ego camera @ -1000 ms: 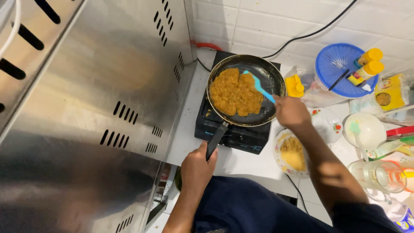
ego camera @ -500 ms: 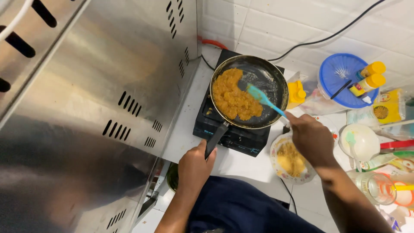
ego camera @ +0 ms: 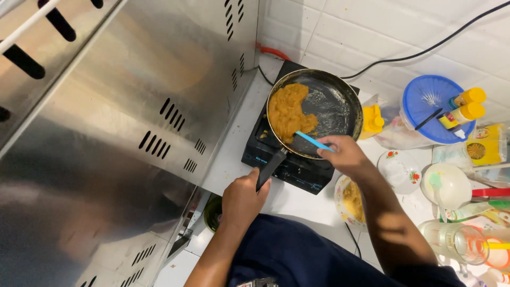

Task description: Stirring a thick orange paste in a frying pan on an induction cooktop using a silicone spatula.

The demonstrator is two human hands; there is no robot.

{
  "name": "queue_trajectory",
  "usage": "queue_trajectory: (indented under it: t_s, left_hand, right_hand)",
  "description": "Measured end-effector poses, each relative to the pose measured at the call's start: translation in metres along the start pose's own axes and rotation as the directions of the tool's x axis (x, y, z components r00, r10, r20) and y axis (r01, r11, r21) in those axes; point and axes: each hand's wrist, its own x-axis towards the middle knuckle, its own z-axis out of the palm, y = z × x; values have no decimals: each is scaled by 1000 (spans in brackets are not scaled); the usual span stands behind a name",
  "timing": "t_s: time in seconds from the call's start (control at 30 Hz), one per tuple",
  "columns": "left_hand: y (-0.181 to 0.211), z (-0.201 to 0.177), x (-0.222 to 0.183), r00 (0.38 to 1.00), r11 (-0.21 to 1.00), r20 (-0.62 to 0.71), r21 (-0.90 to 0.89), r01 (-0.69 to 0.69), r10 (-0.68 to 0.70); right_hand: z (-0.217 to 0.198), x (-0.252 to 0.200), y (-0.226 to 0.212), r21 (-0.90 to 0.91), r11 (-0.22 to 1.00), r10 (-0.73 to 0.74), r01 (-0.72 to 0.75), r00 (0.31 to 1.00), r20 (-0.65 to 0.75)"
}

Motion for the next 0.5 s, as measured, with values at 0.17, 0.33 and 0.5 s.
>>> queue_trajectory:
  t_s: [0.17,0.33,0.5]
  left_hand:
    - [3,-2,-2,1000,1000,8,-6,21,-21]
    - [5,-5,-1,999,999,31,-24,31,-30]
    - [4,-4,-1,1000,999,11,-26,21,-21]
  right_hand:
    - [-27,-14,-11,292,950,98,-108,994,49]
    - [-45,-9,22,82,991,110,-104,991,-75]
    - [-62,-48,-11,-282,954,44,-101,978,-202]
